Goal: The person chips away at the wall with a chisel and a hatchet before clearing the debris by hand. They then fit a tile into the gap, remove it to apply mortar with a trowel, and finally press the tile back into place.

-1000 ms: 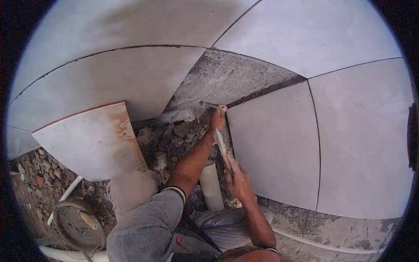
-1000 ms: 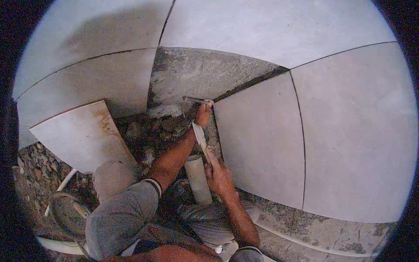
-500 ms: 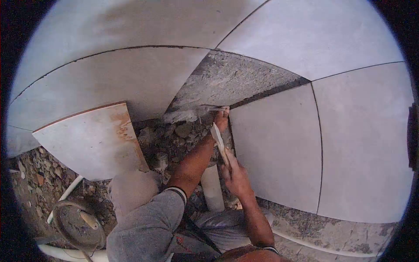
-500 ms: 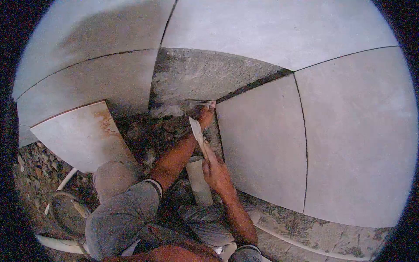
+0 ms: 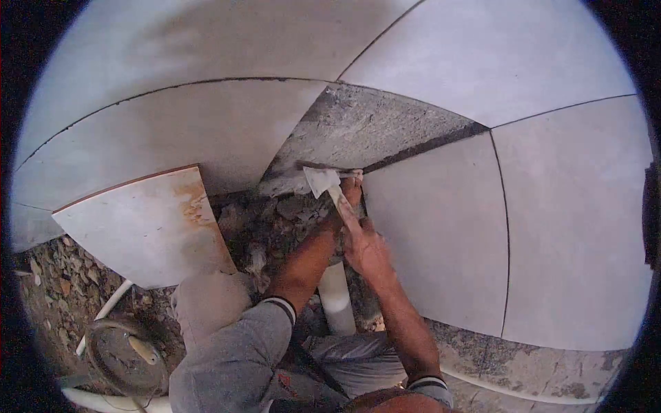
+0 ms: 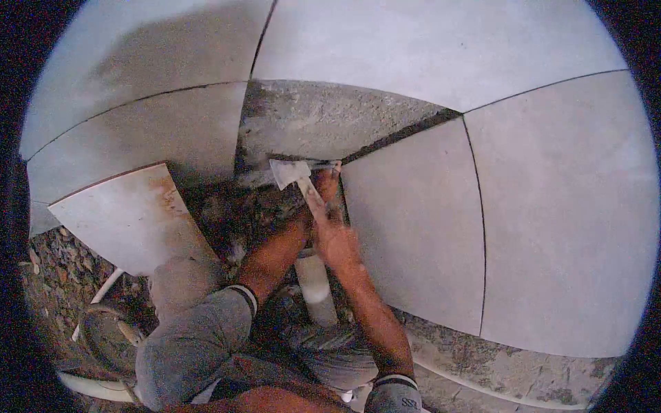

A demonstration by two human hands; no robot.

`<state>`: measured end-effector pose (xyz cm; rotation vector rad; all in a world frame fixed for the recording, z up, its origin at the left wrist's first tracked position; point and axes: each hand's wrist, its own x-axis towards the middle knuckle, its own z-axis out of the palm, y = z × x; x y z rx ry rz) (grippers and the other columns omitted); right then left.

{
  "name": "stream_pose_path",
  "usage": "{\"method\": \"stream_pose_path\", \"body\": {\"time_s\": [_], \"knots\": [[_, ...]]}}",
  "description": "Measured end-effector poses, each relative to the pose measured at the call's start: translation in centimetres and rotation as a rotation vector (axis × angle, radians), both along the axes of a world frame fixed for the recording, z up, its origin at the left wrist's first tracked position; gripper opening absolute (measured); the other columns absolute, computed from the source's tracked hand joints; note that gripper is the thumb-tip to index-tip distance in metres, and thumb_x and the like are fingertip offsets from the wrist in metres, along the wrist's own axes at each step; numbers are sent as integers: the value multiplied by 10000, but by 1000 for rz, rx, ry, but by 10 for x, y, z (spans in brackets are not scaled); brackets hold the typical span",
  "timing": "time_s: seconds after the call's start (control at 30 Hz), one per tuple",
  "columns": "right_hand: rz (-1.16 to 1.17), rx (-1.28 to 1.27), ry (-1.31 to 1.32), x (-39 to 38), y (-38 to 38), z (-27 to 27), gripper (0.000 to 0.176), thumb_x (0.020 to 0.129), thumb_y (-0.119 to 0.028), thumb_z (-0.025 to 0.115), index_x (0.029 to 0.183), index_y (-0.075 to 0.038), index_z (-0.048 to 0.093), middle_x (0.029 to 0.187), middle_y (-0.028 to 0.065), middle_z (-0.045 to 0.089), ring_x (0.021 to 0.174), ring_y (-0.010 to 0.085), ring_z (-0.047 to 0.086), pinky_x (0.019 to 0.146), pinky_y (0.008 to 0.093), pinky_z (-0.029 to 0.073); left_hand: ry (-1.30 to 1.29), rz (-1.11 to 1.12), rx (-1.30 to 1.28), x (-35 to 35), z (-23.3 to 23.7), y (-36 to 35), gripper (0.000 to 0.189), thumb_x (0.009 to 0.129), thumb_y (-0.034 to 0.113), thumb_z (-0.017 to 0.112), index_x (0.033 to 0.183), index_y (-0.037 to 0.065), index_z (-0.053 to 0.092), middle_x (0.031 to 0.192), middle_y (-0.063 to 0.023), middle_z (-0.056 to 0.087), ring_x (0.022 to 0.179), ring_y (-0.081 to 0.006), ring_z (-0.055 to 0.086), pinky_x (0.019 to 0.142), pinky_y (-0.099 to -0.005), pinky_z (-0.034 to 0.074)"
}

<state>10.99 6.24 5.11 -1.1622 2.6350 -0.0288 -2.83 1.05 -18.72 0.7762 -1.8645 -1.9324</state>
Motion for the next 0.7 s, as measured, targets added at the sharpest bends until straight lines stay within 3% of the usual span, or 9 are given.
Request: {"method": "stream_pose_path", "body": {"time_s": [0.07, 0.27, 0.33, 0.43, 0.47, 0.5, 0.53, 0.6, 0.7], "knots": [[57, -137, -6, 5, 4, -4, 664, 792, -82, 537, 1381, -245, 280, 917, 266, 534, 738, 447, 569, 610, 504, 479, 62, 32, -10, -5, -14, 5, 364, 912, 318, 432, 1195, 92, 464, 1153, -88, 533, 1049, -296, 478, 862, -427, 379], [-38, 27, -93, -5, -7, -2, 633, 815, -66, 498, 1382, -239, 276, 972, 315, 529, 808, 501, 546, 689, 543, 453, -23, -38, -101, -11, -12, -1, 360, 910, 305, 432, 1198, 92, 466, 1046, -131, 581, 929, -337, 540, 790, -437, 422], [1, -87, -108, 7, -1, 0, 620, 820, -65, 494, 1380, -228, 281, 996, 314, 530, 841, 509, 535, 712, 542, 453, -33, -64, -178, -7, -11, -4, 359, 910, 300, 432, 1199, 92, 467, 1011, -145, 597, 889, -351, 561, 766, -440, 437], [7, -234, -156, 29, 7, 17, 596, 833, -69, 495, 1376, -206, 290, 1071, 310, 521, 928, 502, 521, 779, 515, 451, 227, 92, -362, 3, -4, 3, 357, 908, 294, 432, 1201, 92, 468, 957, -166, 621, 829, -371, 592, 730, -445, 459], [-31, -276, -194, 36, 13, 20, 585, 841, -74, 498, 1375, -194, 293, 1122, 306, 511, 983, 487, 518, 823, 489, 451, 570, 308, -286, 6, 2, 7, 355, 909, 296, 428, 1199, 96, 471, 895, -180, 632, 779, -420, 596, 705, -473, 462], [-33, -275, -192, 40, 23, 16, 585, 841, -74, 498, 1375, -194, 293, 1122, 306, 511, 983, 487, 518, 823, 489, 451, 572, 307, -283, -5, -12, 21, 355, 909, 296, 428, 1199, 96, 471, 895, -180, 632, 779, -420, 596, 705, -473, 462], [-98, -270, -233, 40, 36, 7, 574, 848, -78, 502, 1375, -179, 297, 1159, 292, 501, 1027, 459, 515, 856, 460, 440, 541, 346, -87, -26, -39, 39, 346, 908, 284, 433, 1194, 94, 477, 944, -185, 621, 837, -409, 587, 742, -463, 455], [-160, -262, -275, 42, 54, -3, 564, 855, -82, 505, 1374, -164, 300, 1196, 279, 491, 1071, 431, 513, 890, 432, 428, 507, 388, 110, -34, -46, 40, 336, 908, 271, 438, 1188, 92, 484, 994, -190, 609, 895, -398, 579, 779, -454, 449], [-149, -390, -200, 50, 73, -5, 547, 866, -85, 499, 1375, -133, 303, 1206, 264, 498, 1104, 392, 512, 910, 401, 413, 214, 181, 228, -37, -50, 25, 361, 894, 289, 471, 1175, 63, 489, 1093, -211, 565, 996, -379, 548, 844, -430, 424]]}}
